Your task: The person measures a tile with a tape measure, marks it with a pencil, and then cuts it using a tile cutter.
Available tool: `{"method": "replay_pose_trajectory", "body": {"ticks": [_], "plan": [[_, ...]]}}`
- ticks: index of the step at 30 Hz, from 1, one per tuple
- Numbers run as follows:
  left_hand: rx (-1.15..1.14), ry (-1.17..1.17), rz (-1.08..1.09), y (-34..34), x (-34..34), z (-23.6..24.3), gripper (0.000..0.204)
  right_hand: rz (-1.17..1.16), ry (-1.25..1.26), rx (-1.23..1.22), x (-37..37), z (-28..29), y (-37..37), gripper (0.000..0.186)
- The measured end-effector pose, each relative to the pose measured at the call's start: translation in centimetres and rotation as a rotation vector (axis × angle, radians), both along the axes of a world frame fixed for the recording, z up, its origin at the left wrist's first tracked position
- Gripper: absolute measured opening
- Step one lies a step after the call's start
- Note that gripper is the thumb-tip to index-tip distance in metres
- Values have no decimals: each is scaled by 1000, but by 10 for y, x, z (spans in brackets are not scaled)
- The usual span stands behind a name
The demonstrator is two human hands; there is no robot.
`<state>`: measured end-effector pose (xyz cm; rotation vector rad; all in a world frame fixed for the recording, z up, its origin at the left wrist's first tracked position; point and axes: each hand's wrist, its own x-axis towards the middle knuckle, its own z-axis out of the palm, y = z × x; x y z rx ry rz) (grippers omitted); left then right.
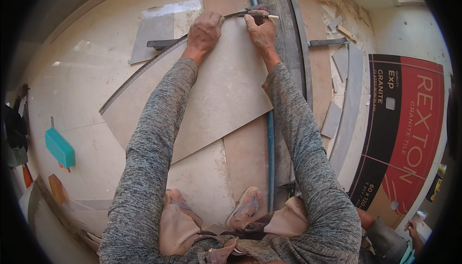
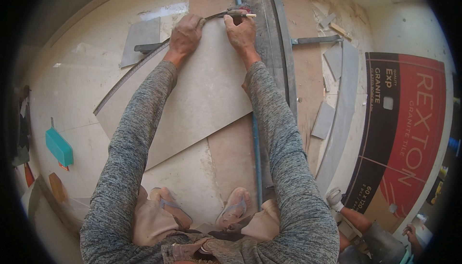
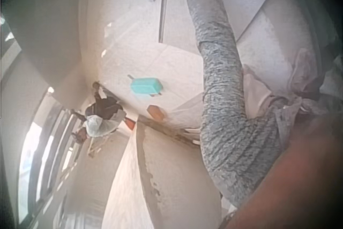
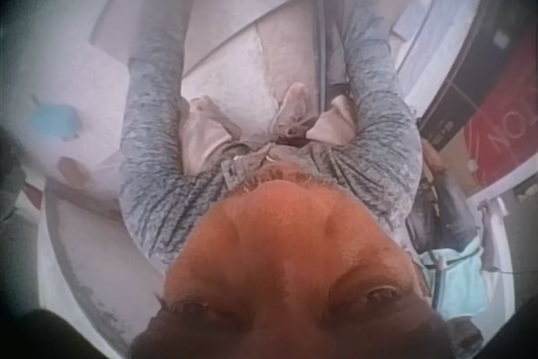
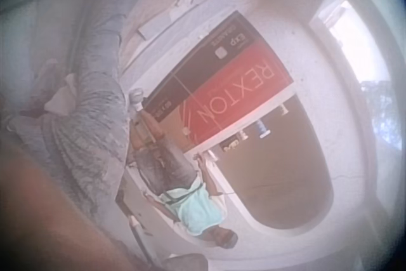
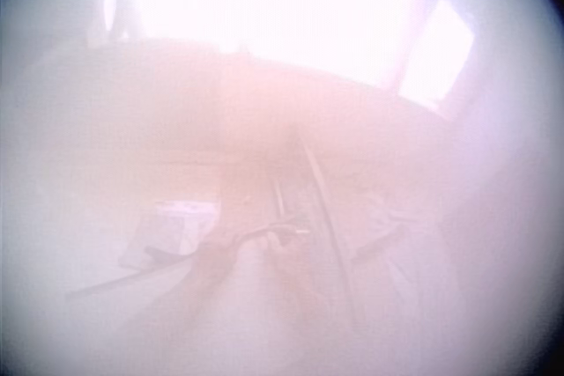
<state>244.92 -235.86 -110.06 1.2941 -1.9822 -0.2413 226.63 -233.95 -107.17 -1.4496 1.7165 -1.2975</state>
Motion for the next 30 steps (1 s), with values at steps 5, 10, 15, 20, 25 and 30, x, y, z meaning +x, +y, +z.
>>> {"method": "replay_pose_trajectory", "body": {"ticks": [5, 10, 15, 20, 25, 30], "plan": [[26, -6, 19, 1, -1, 1, 16, -24, 102, -31, 5, 3, 4, 27], [39, -30, 29, 1, -2, 3, 17, -28, 172, -41, 4, 2, 4, 28], [56, -26, 35, -1, -2, 2, 18, -7, 174, -45, 5, 2, 4, 29], [73, -30, 42, 0, -2, 3, 18, -6, 187, -28, 5, 1, 3, 29], [65, -22, 37, 0, -1, 3, 18, 10, 204, -21, 7, 5, 5, 28], [71, -24, 39, 0, -1, 1, 17, 10, 223, -22, 9, 8, 6, 27]]}}
